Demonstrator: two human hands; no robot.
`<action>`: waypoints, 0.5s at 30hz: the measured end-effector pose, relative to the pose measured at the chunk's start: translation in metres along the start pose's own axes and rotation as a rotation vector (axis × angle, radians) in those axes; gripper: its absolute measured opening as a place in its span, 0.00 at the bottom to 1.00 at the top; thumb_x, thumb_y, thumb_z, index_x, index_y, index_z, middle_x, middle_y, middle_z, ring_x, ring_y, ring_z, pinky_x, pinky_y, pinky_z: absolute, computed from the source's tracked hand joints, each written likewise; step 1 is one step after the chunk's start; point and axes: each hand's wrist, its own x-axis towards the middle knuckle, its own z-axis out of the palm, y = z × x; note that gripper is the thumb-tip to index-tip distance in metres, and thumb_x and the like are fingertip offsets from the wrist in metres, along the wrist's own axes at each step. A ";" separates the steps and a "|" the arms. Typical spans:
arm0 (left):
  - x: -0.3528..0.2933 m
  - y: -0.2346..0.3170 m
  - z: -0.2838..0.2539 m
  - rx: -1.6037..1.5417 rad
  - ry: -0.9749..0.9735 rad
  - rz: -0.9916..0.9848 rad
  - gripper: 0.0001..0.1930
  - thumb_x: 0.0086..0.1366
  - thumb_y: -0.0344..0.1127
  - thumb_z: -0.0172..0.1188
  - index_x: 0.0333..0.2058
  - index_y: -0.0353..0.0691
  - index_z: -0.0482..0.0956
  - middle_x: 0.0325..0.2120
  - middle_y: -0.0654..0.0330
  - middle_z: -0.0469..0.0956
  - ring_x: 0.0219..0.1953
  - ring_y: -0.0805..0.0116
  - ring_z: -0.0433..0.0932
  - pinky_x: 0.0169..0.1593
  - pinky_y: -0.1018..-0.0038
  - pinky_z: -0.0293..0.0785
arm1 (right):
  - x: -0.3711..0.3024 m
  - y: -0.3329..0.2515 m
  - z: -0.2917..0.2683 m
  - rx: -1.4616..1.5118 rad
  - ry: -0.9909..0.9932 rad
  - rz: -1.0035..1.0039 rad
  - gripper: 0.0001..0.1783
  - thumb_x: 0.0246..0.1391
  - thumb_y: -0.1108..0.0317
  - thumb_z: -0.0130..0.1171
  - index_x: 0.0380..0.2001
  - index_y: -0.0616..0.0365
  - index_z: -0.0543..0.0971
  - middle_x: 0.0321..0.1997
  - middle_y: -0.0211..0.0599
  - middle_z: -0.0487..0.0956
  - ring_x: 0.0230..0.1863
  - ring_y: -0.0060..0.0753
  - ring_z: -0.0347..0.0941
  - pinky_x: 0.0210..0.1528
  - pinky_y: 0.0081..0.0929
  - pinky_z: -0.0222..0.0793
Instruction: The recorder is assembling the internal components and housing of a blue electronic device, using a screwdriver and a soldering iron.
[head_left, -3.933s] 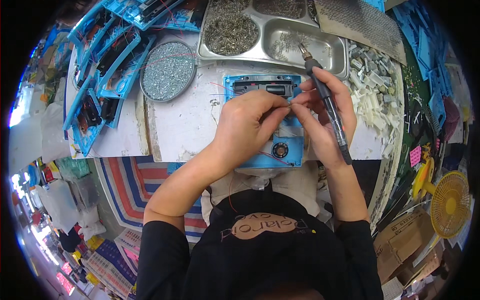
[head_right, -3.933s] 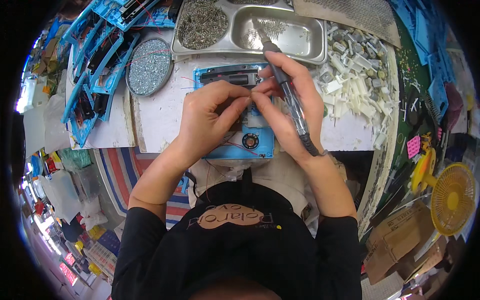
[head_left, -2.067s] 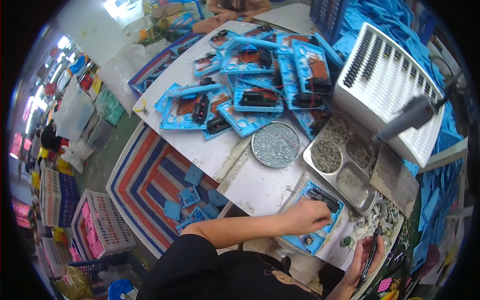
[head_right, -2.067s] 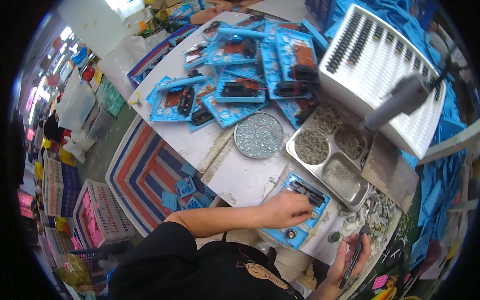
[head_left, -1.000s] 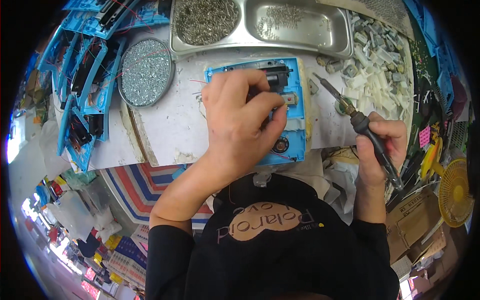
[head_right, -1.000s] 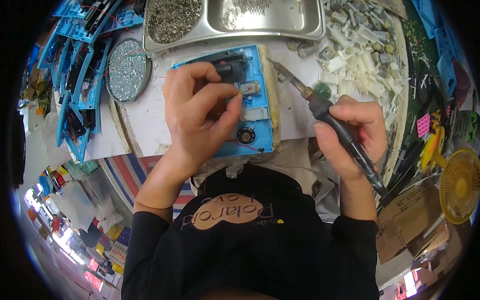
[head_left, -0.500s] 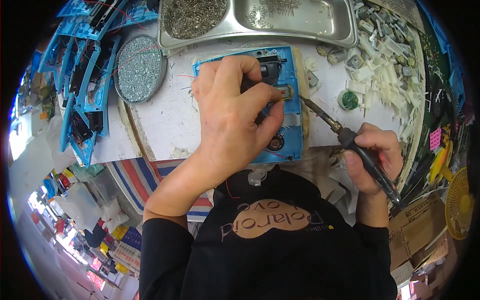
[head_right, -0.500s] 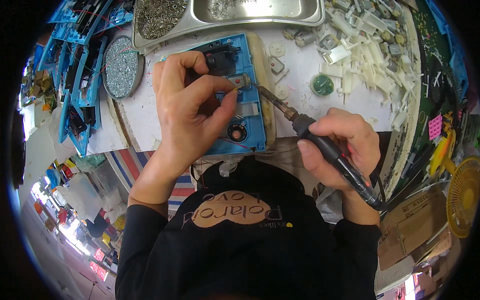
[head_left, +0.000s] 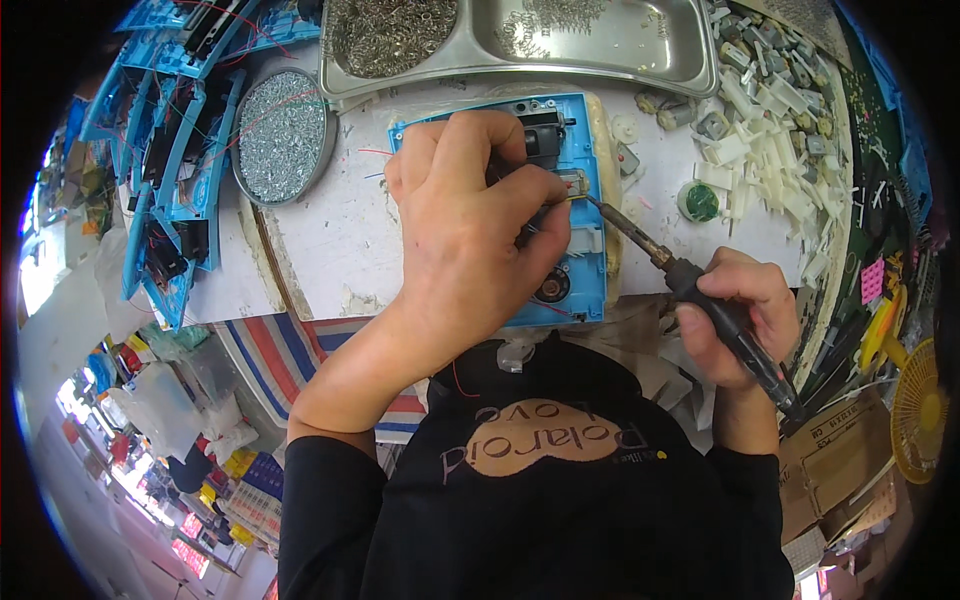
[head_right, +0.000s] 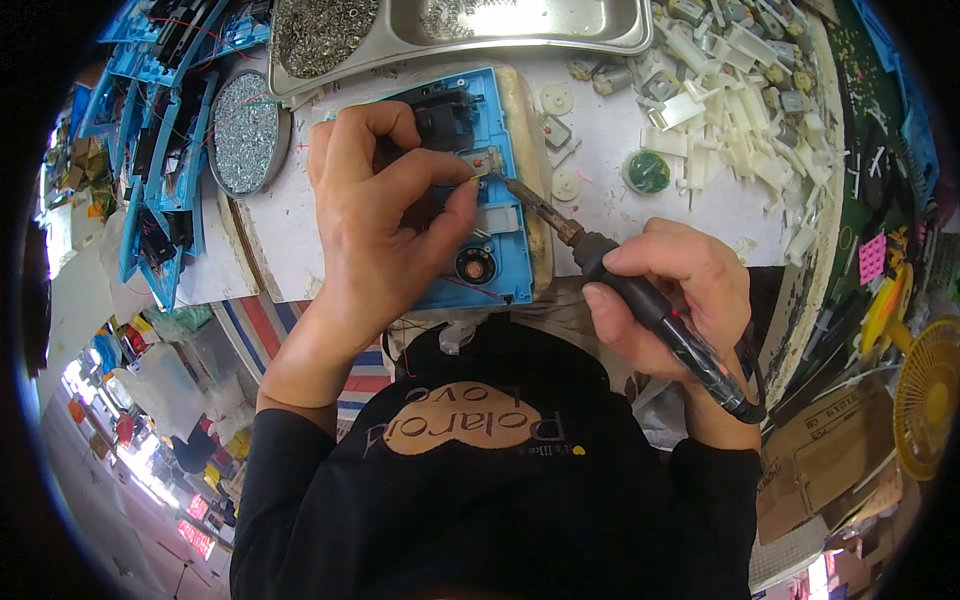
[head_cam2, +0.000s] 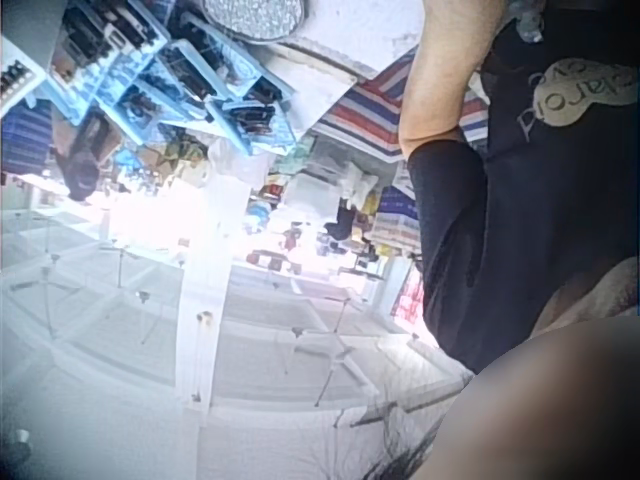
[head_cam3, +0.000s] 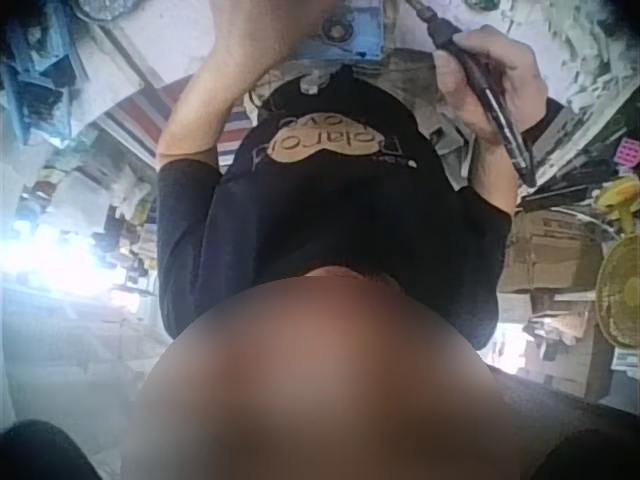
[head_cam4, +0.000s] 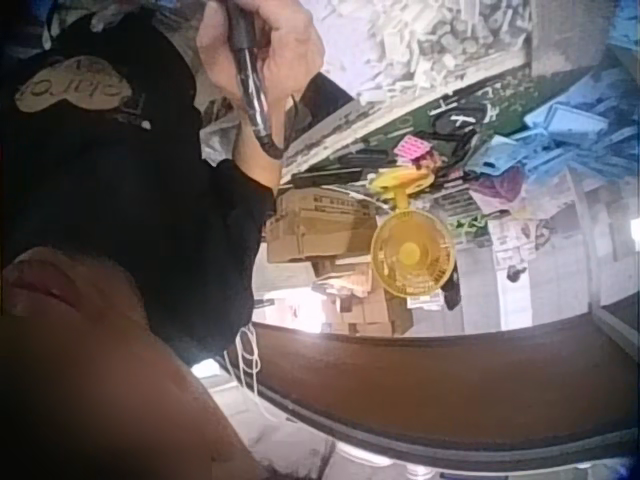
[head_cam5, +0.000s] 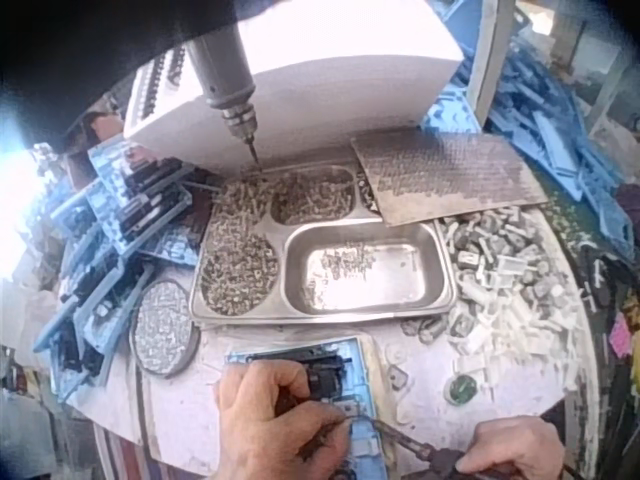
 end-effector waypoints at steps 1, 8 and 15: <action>0.000 0.000 0.000 0.001 0.000 0.000 0.11 0.44 0.28 0.73 0.30 0.45 0.87 0.38 0.60 0.71 0.41 0.59 0.67 0.46 0.66 0.65 | 0.000 0.000 0.001 -0.003 0.001 -0.007 0.17 0.48 0.74 0.72 0.40 0.59 0.77 0.19 0.28 0.69 0.16 0.18 0.61 0.20 0.19 0.53; 0.001 0.001 -0.002 0.004 0.000 0.013 0.11 0.45 0.28 0.73 0.31 0.45 0.86 0.38 0.61 0.71 0.40 0.59 0.68 0.47 0.65 0.63 | 0.000 0.001 0.002 -0.020 0.002 0.000 0.17 0.48 0.73 0.72 0.40 0.59 0.77 0.19 0.28 0.70 0.16 0.19 0.62 0.20 0.19 0.54; 0.003 0.002 -0.005 0.015 -0.040 0.011 0.11 0.46 0.29 0.73 0.31 0.46 0.86 0.38 0.62 0.71 0.40 0.59 0.68 0.47 0.64 0.62 | 0.000 -0.002 0.001 -0.043 -0.005 0.008 0.17 0.48 0.73 0.73 0.40 0.58 0.77 0.20 0.28 0.70 0.17 0.18 0.62 0.20 0.18 0.55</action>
